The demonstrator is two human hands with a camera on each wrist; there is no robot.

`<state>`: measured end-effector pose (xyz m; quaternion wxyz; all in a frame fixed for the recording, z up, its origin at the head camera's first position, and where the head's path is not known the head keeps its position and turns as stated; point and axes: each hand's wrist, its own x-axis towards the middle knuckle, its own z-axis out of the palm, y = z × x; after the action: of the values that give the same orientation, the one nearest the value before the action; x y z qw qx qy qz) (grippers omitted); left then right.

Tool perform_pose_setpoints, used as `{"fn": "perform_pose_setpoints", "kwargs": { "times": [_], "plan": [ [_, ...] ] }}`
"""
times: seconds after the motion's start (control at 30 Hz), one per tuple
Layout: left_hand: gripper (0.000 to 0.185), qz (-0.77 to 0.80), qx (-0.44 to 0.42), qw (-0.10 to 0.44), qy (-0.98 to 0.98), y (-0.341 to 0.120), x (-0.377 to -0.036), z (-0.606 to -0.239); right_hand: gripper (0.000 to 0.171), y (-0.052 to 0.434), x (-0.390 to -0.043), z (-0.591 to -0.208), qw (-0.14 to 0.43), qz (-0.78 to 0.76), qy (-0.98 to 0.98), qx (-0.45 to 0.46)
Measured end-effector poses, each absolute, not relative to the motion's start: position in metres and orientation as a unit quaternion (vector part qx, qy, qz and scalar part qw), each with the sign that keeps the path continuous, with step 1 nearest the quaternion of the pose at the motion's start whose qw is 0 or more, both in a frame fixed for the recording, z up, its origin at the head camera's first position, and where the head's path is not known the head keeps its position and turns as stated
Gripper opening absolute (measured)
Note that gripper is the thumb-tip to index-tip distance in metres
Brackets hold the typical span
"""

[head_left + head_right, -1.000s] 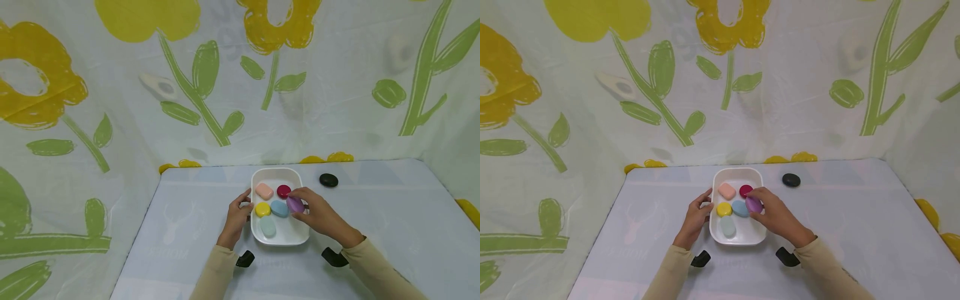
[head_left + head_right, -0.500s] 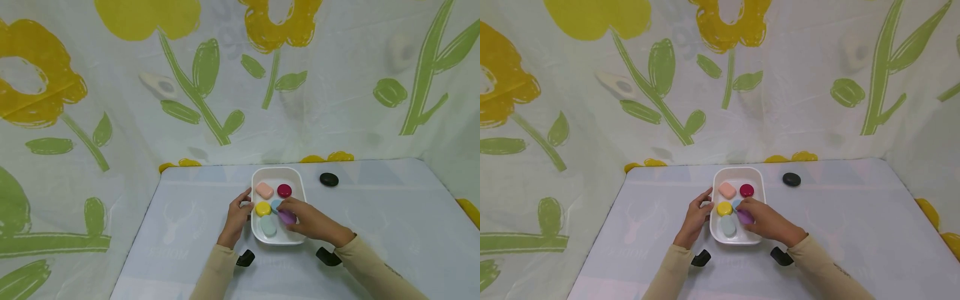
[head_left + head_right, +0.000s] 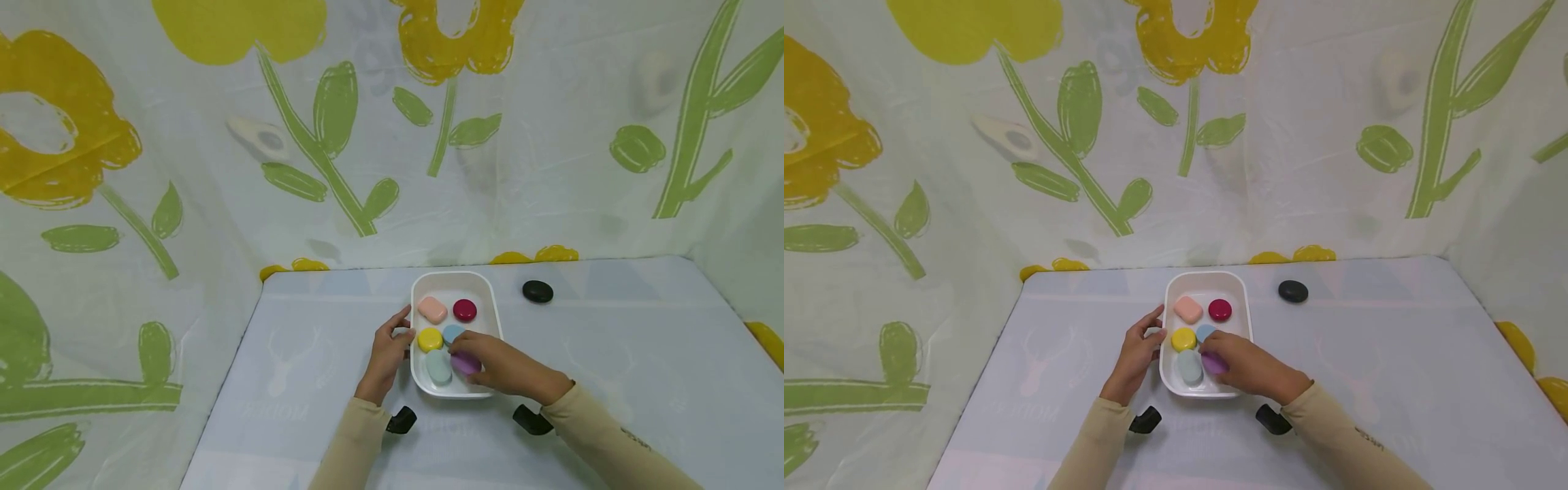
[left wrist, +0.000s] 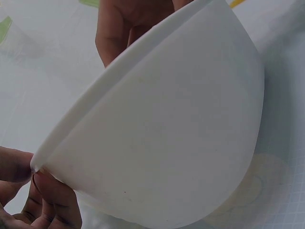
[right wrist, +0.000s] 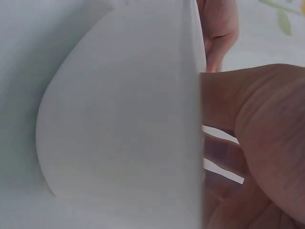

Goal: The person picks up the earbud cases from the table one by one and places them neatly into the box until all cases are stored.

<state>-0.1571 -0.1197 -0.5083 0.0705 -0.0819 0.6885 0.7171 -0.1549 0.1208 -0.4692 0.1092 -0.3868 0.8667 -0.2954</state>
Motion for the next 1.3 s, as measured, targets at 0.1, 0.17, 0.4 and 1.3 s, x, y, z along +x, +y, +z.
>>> {"fn": "perform_pose_setpoints", "kwargs": {
  "times": [0.1, 0.17, 0.4, 1.3],
  "plan": [
    [0.053, 0.717, -0.081, 0.069, 0.689, -0.120, -0.157, -0.509, 0.042, 0.120, -0.154, -0.472, 0.108, -0.291, 0.870, -0.383],
    [0.053, 0.717, -0.081, 0.068, 0.689, -0.120, -0.157, -0.509, 0.042, 0.120, -0.153, -0.474, 0.106, -0.287, 0.871, -0.384],
    [0.053, 0.713, -0.082, 0.070, 0.692, -0.120, -0.157, -0.510, 0.042, 0.133, -0.157, -0.469, 0.076, -0.304, 0.882, -0.351],
    [0.053, 0.712, -0.085, 0.074, 0.693, -0.119, -0.159, -0.509, 0.050, 0.236, -0.242, -0.518, -0.055, -0.350, 0.931, -0.087]
  ]
}}
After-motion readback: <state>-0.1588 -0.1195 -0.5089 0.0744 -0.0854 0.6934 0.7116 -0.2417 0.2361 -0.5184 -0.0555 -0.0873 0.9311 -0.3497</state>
